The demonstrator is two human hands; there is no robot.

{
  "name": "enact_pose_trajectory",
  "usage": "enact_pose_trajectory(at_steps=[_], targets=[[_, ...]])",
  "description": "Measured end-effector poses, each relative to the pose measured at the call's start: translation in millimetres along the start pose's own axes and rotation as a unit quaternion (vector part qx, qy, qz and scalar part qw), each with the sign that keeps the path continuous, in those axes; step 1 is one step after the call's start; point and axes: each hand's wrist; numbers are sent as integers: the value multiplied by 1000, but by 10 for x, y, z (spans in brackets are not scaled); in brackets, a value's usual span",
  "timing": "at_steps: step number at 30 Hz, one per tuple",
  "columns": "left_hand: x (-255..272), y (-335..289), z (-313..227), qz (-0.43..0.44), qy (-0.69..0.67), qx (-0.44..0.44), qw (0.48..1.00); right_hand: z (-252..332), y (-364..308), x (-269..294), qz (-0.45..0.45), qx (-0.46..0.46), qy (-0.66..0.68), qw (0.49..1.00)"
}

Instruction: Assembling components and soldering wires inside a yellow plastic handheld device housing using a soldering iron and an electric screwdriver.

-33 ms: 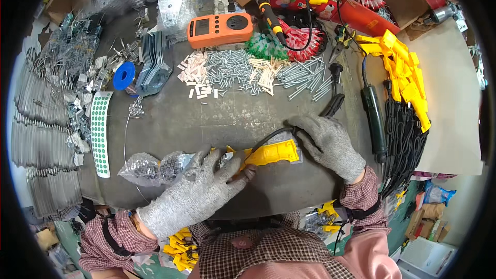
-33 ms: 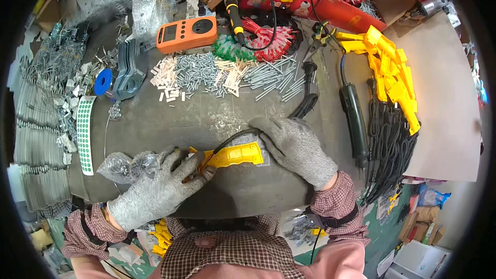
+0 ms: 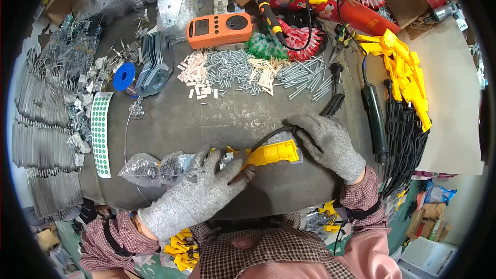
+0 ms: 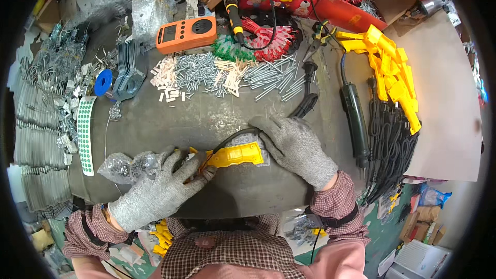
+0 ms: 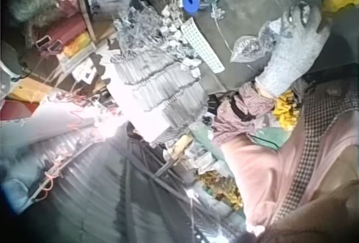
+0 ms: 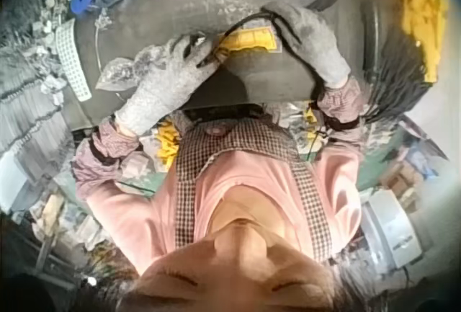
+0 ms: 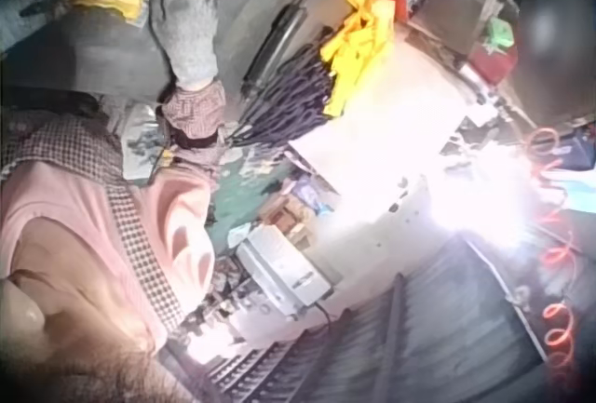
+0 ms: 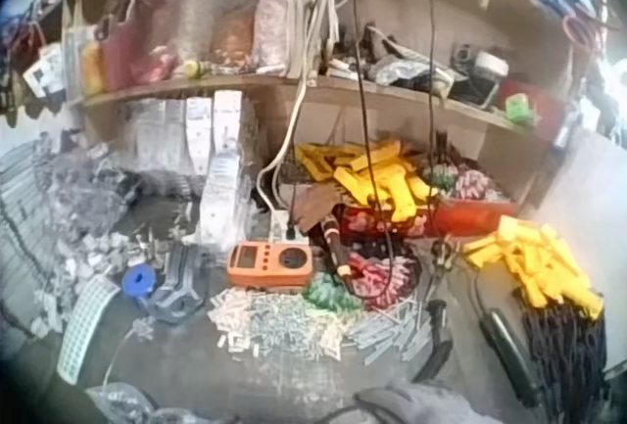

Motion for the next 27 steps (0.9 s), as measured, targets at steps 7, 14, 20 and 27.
enact_pose_trajectory(at_steps=[7,14,20,27], targets=[[-14,-5,20,-4,39,-31,999,143,133,33,46,-63,-2,997],[12,86,-60,37,-40,58,997,-26,-238,55,85,42,71,993],[-2,71,-53,46,9,29,998,53,-259,112,59,34,74,995],[8,89,-93,10,10,38,999,-31,-325,38,52,42,79,995]])
Point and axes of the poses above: each hand's wrist, its own y-axis towards the middle knuckle, its own x-axis out of the back of the hand, z = x × y, and after that the axes turned 1 degree about -z, right-handed
